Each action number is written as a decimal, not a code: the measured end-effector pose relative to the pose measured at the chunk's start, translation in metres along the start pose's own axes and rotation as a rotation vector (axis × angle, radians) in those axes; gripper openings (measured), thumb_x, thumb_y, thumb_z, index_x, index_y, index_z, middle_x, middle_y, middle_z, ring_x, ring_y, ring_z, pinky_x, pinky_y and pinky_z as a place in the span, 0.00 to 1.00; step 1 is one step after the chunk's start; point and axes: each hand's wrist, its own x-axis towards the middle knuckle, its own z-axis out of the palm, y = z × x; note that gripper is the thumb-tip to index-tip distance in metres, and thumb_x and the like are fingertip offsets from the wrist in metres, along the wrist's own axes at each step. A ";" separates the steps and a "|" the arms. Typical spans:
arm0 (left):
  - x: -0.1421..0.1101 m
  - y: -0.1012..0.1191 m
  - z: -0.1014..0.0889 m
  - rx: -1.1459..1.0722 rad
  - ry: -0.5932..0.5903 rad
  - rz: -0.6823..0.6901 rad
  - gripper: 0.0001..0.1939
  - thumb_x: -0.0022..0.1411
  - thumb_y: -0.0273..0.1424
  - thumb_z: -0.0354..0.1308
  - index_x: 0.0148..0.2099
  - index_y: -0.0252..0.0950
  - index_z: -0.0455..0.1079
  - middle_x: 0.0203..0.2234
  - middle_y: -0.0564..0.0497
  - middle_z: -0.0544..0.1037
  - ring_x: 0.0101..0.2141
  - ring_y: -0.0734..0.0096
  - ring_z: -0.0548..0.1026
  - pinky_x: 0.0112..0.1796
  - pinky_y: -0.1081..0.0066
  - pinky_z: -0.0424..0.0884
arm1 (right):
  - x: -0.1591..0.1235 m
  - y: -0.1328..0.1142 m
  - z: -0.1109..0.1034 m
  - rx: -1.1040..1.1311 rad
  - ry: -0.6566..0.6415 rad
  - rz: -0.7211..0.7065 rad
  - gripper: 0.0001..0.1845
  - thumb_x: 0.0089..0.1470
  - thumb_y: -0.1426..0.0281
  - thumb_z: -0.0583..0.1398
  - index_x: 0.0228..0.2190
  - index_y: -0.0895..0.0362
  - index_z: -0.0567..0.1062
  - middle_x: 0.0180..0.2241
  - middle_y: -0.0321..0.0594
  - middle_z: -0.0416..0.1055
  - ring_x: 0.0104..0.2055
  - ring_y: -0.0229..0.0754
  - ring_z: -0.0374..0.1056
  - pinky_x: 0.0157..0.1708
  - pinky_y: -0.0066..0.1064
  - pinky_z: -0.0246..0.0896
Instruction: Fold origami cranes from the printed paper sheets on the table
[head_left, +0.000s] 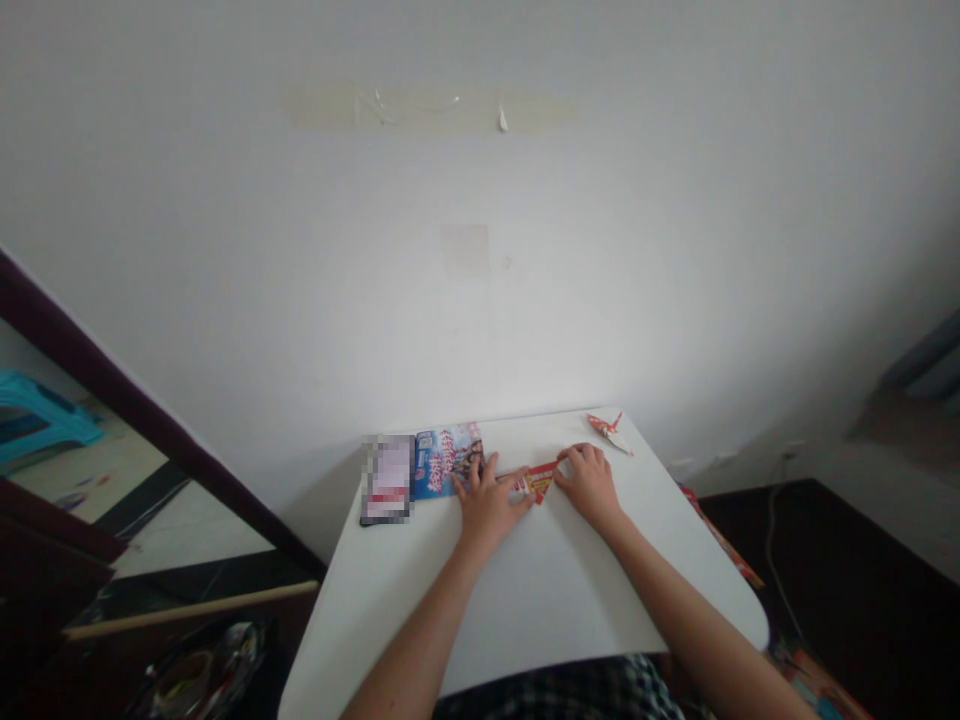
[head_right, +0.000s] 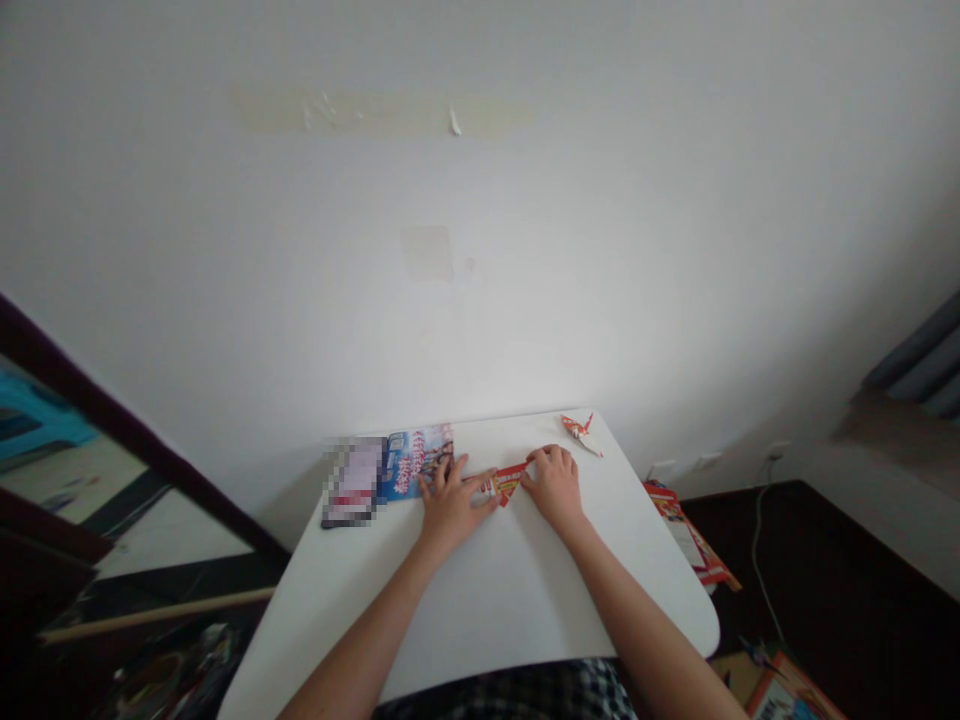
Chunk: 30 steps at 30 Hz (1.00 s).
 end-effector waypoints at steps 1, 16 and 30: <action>0.000 0.000 0.000 -0.001 0.000 -0.001 0.27 0.59 0.55 0.58 0.60 0.68 0.67 0.69 0.53 0.60 0.69 0.40 0.49 0.62 0.27 0.38 | 0.002 0.001 0.000 -0.001 0.004 0.009 0.12 0.57 0.64 0.61 0.43 0.51 0.76 0.48 0.44 0.69 0.54 0.51 0.61 0.54 0.40 0.56; -0.001 0.000 -0.001 -0.006 0.035 0.028 0.26 0.59 0.53 0.61 0.59 0.66 0.69 0.68 0.52 0.62 0.67 0.38 0.52 0.62 0.28 0.41 | 0.018 0.002 0.002 -0.027 0.026 0.107 0.06 0.59 0.67 0.59 0.37 0.52 0.78 0.45 0.45 0.71 0.50 0.50 0.62 0.47 0.37 0.56; -0.004 -0.004 0.004 -0.060 0.118 0.063 0.24 0.57 0.47 0.66 0.56 0.56 0.74 0.65 0.49 0.67 0.66 0.40 0.57 0.62 0.26 0.43 | 0.009 0.021 0.009 0.223 0.119 -0.144 0.13 0.62 0.66 0.57 0.45 0.49 0.80 0.47 0.47 0.70 0.52 0.53 0.63 0.54 0.48 0.63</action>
